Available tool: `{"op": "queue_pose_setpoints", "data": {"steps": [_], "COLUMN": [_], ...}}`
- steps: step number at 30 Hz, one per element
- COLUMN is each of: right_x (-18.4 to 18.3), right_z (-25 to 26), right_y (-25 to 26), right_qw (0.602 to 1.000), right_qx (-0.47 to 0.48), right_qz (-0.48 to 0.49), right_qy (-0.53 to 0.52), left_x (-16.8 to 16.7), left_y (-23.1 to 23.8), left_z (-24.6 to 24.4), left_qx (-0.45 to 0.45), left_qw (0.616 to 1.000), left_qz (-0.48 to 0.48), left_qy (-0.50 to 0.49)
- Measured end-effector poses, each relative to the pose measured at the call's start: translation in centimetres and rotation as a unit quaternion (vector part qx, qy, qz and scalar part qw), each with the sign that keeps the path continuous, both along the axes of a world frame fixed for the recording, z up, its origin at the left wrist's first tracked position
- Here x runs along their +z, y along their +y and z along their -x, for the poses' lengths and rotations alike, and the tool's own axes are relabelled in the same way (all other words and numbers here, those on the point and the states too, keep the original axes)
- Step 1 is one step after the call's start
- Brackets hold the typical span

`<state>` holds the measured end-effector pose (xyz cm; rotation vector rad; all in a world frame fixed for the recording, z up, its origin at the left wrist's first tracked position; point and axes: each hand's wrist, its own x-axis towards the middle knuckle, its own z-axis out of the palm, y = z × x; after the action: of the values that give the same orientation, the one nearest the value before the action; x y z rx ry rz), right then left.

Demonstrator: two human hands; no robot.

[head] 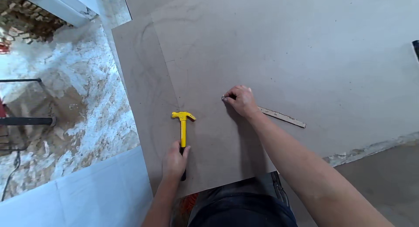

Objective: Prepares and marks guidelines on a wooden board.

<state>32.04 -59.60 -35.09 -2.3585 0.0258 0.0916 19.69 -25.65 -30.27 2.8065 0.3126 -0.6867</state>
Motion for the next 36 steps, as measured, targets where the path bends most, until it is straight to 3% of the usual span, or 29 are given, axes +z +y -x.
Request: {"op": "queue_pose_setpoints", "data": {"steps": [5,9,12,17,23,28,30,36], "right_x": [0.1,0.3,0.2,0.1,0.3,0.0,0.2,1.0], "right_z": [0.1,0.1,0.1,0.1,0.2,0.2,0.2,0.3], "right_y": [-0.1,-0.1,-0.3,-0.3,-0.3,-0.5,-0.4,-1.6], "right_qw": [1.0,1.0,1.0,1.0,1.0,1.0,1.0,0.997], "right_qx": [-0.002,-0.009,-0.001,0.0,0.002,0.004,0.001,0.022], "right_qz": [-0.006,-0.014,-0.007,-0.016,-0.019,-0.026,-0.025,-0.06], "right_qy": [-0.01,-0.002,0.005,-0.003,0.01,-0.009,0.001,0.031], "left_x": [2.7,3.9,3.8,2.6,2.0,1.7,1.0,2.4], "left_y": [-1.8,-4.4,-7.9,-10.1,-10.9,-11.1,-10.9,-9.9], "left_z": [-2.6,-3.9,-4.9,-4.7,-4.0,-2.9,-3.1,-2.0], "left_qx": [0.082,-0.009,-0.071,-0.08,-0.086,-0.126,-0.124,-0.076], "left_qw": [0.994,0.974,0.956,0.939,0.951,0.938,0.95,0.932], "left_qz": [0.051,0.195,0.267,0.323,0.281,0.256,0.235,0.3], "left_qy": [-0.058,-0.116,-0.093,-0.088,-0.1,-0.195,-0.166,-0.189]}}
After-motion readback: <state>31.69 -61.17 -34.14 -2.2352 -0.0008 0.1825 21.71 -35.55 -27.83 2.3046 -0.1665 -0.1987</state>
